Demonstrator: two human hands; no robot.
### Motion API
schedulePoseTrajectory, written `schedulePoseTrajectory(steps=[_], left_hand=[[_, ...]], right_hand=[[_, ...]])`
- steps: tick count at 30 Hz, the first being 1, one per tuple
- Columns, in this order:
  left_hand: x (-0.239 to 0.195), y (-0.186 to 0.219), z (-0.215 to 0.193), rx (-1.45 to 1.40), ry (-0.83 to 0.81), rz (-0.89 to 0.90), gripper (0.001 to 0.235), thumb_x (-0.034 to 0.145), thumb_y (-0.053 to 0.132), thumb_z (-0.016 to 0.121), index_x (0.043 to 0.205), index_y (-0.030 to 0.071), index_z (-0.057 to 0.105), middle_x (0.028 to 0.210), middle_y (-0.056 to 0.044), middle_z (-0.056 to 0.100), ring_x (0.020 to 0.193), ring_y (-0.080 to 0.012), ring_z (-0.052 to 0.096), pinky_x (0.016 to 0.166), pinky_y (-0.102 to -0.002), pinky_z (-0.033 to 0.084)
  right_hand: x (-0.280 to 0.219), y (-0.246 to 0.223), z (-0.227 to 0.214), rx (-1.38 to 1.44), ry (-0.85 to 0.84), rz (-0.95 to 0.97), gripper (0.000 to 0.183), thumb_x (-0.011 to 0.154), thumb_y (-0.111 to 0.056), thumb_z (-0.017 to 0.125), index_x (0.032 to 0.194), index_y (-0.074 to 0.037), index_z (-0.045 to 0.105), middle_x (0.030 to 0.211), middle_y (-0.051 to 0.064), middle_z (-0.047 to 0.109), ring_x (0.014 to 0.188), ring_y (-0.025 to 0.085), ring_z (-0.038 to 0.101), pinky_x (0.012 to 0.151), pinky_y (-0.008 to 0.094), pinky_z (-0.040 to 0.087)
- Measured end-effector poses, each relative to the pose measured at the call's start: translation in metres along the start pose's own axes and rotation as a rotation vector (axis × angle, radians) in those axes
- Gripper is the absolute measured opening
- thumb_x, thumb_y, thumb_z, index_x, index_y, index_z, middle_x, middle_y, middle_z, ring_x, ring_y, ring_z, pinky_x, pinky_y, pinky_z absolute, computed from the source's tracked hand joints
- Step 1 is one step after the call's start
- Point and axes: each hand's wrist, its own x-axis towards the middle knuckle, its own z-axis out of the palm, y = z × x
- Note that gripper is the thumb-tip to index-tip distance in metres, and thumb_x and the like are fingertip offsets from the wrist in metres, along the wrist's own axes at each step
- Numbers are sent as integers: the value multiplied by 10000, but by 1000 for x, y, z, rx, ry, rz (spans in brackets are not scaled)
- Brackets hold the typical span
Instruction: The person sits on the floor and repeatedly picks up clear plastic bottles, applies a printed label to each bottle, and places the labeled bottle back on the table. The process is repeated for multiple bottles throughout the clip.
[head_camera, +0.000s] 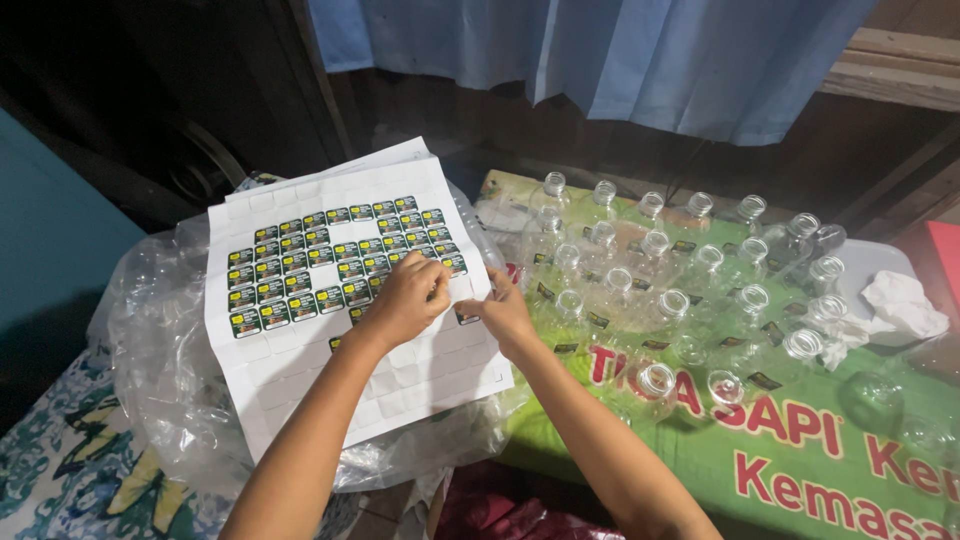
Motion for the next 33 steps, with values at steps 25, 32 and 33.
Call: schedulePoseTrajectory(steps=[25,32,33], left_hand=[[-27,161,7,757,69,780,222,926,204,631,1100,93,713,1110,-40,652,1076,-179,576,935,-339,428],[-20,181,25,709,64,868,219,917,202,640,1096,112,728,1133,-28,660,1113,-185,578,953,-339,435],[-20,183,27,697,67,881,221,921,206,636,1098,111,728,1133,-28,662,1108,-184,578,950,-338,434]], right_hand=[[-185,-66,-102,112,125,50,167,938,-198,685,969,-34,701,822,29,715,685,89,572,691,249,431],[-202,-65,-123,68,193,16,117,926,-119,696,932,-6,726,800,49,724,669,90,568,655,252,455],[-206,-65,-126,53,211,14,111,932,-106,693,934,-1,727,800,55,727,668,92,568,650,253,455]])
